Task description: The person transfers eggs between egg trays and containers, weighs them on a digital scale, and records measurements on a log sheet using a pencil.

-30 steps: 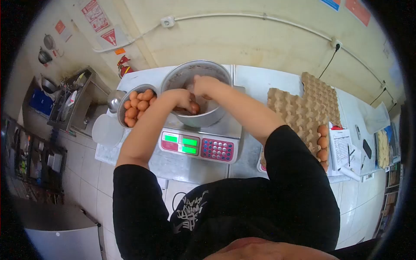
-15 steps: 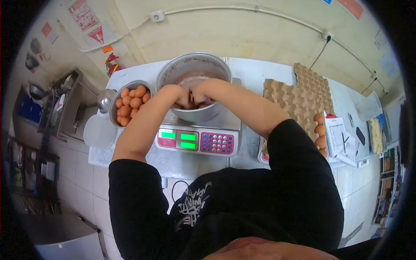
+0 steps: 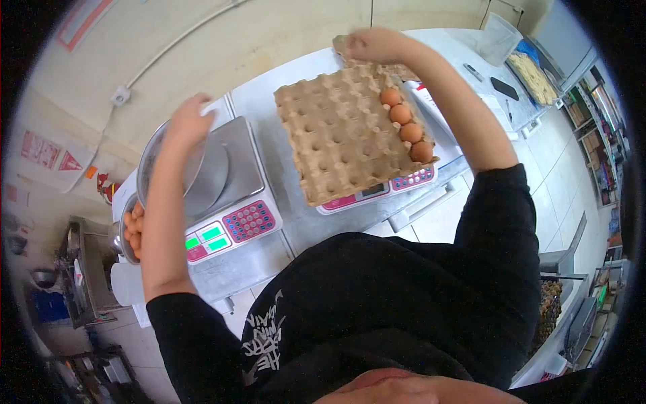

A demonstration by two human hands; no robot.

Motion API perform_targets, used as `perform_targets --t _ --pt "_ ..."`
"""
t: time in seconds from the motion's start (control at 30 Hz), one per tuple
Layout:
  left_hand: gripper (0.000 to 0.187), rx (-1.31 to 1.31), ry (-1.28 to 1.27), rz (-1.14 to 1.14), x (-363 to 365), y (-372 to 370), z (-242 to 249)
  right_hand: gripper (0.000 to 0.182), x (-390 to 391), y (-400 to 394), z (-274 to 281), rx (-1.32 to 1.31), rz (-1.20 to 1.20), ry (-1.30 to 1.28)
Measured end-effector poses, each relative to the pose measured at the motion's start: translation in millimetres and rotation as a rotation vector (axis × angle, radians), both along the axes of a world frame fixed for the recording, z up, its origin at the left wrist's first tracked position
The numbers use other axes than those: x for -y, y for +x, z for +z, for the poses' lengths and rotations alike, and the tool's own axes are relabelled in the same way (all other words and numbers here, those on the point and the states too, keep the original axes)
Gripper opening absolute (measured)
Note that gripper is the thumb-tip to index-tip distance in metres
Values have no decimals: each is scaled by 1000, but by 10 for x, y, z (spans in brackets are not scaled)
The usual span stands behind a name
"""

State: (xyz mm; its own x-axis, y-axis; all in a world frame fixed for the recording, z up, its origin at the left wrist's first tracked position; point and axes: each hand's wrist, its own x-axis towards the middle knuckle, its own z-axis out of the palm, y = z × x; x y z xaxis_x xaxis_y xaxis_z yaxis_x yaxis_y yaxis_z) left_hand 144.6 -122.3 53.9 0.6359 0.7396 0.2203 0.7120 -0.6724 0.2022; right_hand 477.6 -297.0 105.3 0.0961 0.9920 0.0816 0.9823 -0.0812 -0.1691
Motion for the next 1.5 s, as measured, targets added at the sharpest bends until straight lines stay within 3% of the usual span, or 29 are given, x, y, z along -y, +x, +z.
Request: perform_targets --t 0.03,0.1,0.23,0.3,0.4,0.47,0.5,0.57,0.63,0.7,0.77,0.9,0.97,1.0,1.03,1.07,1.1,1.17,1.23,1.3,1.33,1.37,1.43,1.47,1.5 --pt "36 23 2 -129 186 351 -21 39 140 91 -80 70 -136 -133" --pt "36 -45 -113 -267 848 1090 8 37 106 585 -804 -31 -336 -169" --pt "31 -157 88 -585 1667 2116 -259 32 271 630 -1266 -16 -347 -137" --pt "29 -206 352 -836 1764 2422 -488 29 198 757 -1441 -70 -349 -70" --pt "32 -189 378 -898 1724 2625 -507 25 220 974 -1516 -116 -323 -18" --pt "34 -154 326 -939 1662 2653 -500 25 356 1076 -1369 -566 -293 -61" --pt "34 -161 325 -939 1672 2690 -558 25 451 1130 -1345 -572 -292 -61" --pt "40 -182 259 -967 1685 2736 -661 30 688 1283 -1370 -1456 -359 176" --pt "39 -235 158 -924 1669 2829 -745 33 910 1443 -1510 -2013 -335 338" --pt "38 -281 60 -880 1703 2888 -754 33 1279 1472 -1589 -2321 -354 426" --pt "42 -483 353 -826 1816 2931 -666 31 1614 1479 -1828 -2382 -351 471" --pt "40 -594 390 -960 1744 2998 -553 22 2127 1461 -2128 -2422 -304 378" --pt "38 -90 36 -831 1675 2917 -497 21 2252 1413 -2167 -2472 -312 376" --pt "38 -99 35 -835 1669 2875 -495 21 2306 1396 -2135 -2397 -281 361" --pt "34 230 -466 -604 1679 2828 -499 21 2353 1379 -2097 -2322 -252 348" --pt "30 730 -881 -374 1689 2781 -504 20 2378 1350 -2044 -2262 -258 340" --pt "28 1086 -1151 -227 1642 2780 -544 20 2389 1311 -1980 -2266 -260 345" --pt "25 1317 -1296 -103 1489 2737 -599 20 2366 1225 -1847 -2073 -188 318" --pt "22 1376 -1315 -56 1389 2709 -557 23 2294 1143 -1773 -1920 -140 263" --pt "20 1217 -1265 -70 1372 2678 -505 26 2193 1053 -1648 -1766 -97 208" --pt "20 968 -1172 -125 1421 2691 -451 34 2143 1011 -1514 -1326 -125 56" --pt "19 605 -987 -224 1486 2710 -407 42 2089 947 -1347 -884 -146 -85" --pt "19 -79 -387 -473 1856 2785 -270 50 1969 730 -1004 -770 -228 -224" --pt "18 -300 -70 -572 2087 2830 -202 48 1912 650 -950 -528 -205 -249" --pt "18 -301 -69 -577 2131 2855 -267 47 1866 585 -919 -286 -182 -271"
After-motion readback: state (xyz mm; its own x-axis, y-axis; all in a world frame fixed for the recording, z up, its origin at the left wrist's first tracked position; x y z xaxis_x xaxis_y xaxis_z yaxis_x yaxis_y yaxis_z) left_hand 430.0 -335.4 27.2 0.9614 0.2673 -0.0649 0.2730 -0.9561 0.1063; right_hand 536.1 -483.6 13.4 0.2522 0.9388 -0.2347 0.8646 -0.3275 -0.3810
